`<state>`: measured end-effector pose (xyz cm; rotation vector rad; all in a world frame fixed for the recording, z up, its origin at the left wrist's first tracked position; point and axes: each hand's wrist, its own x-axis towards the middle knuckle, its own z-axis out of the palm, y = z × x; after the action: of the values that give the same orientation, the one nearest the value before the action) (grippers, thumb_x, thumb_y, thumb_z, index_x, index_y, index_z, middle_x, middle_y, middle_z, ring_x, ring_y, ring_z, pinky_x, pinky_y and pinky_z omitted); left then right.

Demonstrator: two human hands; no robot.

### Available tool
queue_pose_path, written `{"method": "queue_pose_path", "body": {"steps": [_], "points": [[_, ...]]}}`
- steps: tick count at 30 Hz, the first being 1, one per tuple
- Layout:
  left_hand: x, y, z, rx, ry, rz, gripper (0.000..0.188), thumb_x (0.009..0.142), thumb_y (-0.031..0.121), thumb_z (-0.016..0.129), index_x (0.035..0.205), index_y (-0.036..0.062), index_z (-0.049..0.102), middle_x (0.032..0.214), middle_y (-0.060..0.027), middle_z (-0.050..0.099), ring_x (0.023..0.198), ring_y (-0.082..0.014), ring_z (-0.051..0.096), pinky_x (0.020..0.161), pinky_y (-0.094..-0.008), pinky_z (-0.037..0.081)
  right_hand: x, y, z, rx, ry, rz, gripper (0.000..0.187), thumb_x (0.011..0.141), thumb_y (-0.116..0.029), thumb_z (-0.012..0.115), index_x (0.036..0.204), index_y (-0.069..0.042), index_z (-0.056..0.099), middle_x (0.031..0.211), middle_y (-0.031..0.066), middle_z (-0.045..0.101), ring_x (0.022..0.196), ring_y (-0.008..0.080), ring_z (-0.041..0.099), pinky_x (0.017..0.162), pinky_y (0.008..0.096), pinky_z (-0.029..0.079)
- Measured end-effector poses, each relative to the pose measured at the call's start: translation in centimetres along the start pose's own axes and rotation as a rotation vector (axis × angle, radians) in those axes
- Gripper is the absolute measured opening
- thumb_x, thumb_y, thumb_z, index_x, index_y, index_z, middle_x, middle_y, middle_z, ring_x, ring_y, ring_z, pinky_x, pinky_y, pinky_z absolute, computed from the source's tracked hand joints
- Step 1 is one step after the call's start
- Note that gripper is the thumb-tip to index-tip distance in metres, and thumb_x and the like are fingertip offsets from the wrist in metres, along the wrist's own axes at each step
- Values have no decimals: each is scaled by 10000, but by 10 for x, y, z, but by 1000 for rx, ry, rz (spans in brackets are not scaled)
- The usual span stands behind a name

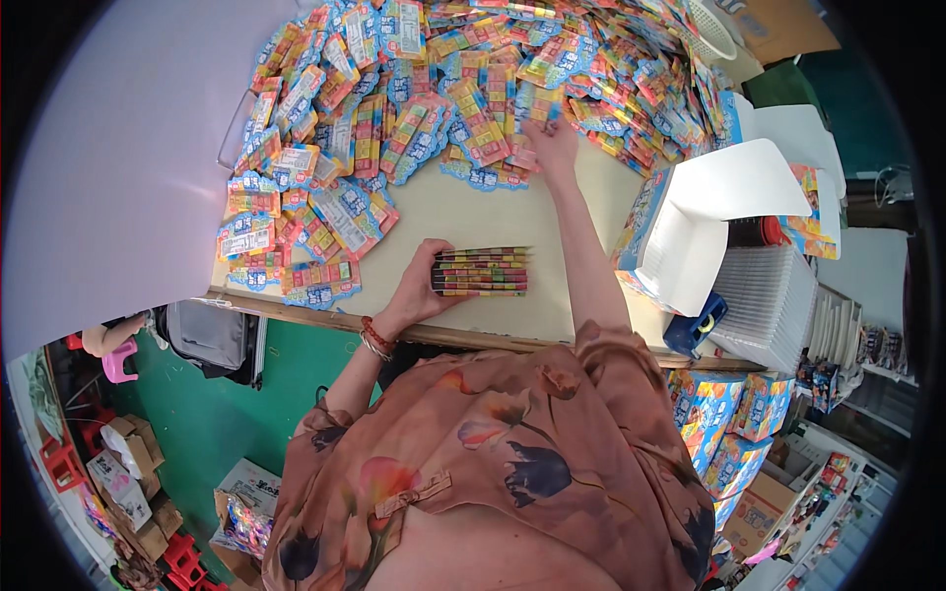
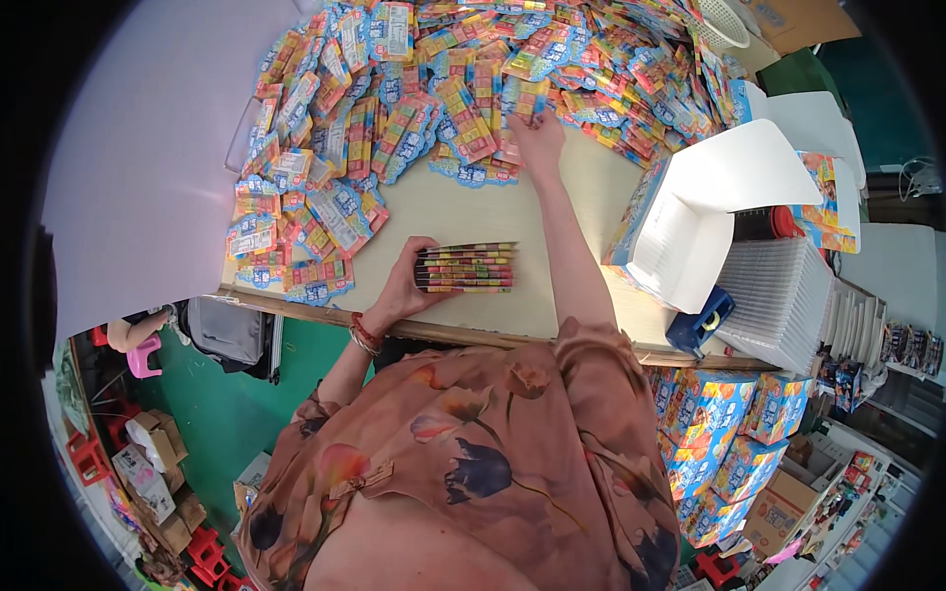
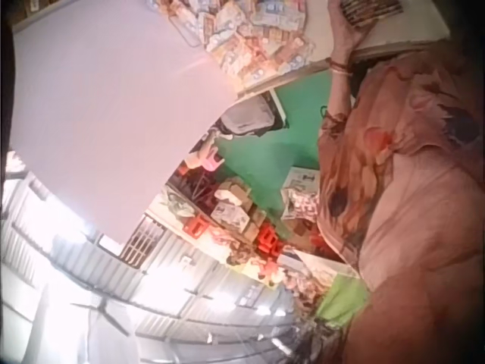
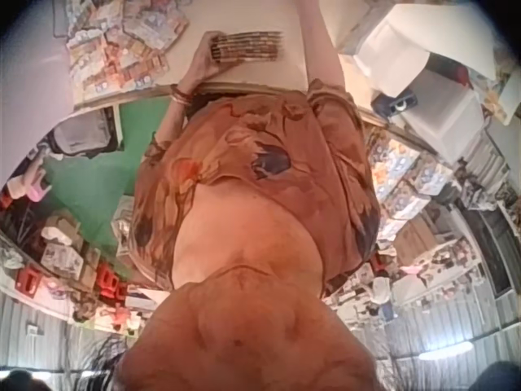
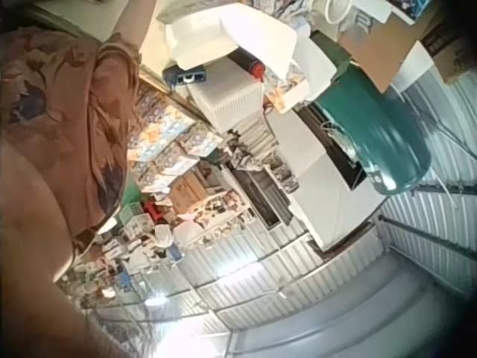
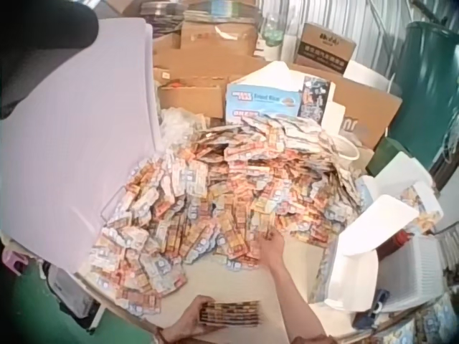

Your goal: Sorting small individual packets and packing them into a white cardboard box.

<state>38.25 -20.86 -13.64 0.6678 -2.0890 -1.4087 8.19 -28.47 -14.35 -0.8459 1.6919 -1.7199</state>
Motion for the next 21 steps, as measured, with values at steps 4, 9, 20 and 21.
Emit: {"method": "queue_pose_path", "body": {"steps": [4, 9, 20, 21], "points": [[2, 12, -4, -231, 41, -147, 730, 671, 106, 851, 1194, 50, 346, 1016, -74, 575, 916, -153, 610, 809, -285, 520, -29, -22, -17, -335, 201, -119, 221, 776, -131, 727, 888, 4, 593, 790, 80, 672, 695, 128, 627, 649, 303, 490], [-2, 13, -9, -359, 137, -225, 825, 626, 92, 875, 1222, 53, 305, 1126, -100, 531, 1037, -164, 570, 894, -313, 500, -59, -47, -11, 290, 109, 217, 222, 886, -168, 625, 1055, -57, 534, 735, 22, 528, 597, 133, 636, 427, 250, 537], [-23, 23, -3, -419, 204, -289, 852, 603, 68, 881, 1230, 50, 305, 1138, -85, 506, 1060, -165, 543, 920, -313, 480, -39, -16, 57, -377, 33, -126, 404, 721, -148, 749, 1029, 34, 562, 912, 123, 625, 888, 264, 618, 820, 378, 485], [-24, 23, -3, -432, 205, -298, 862, 600, 67, 883, 1238, 50, 303, 1149, -83, 500, 1071, -166, 536, 925, -312, 476, -42, -15, 49, -379, 34, -126, 404, 721, -148, 749, 1029, 34, 562, 912, 123, 625, 888, 264, 618, 820, 378, 485]]}}
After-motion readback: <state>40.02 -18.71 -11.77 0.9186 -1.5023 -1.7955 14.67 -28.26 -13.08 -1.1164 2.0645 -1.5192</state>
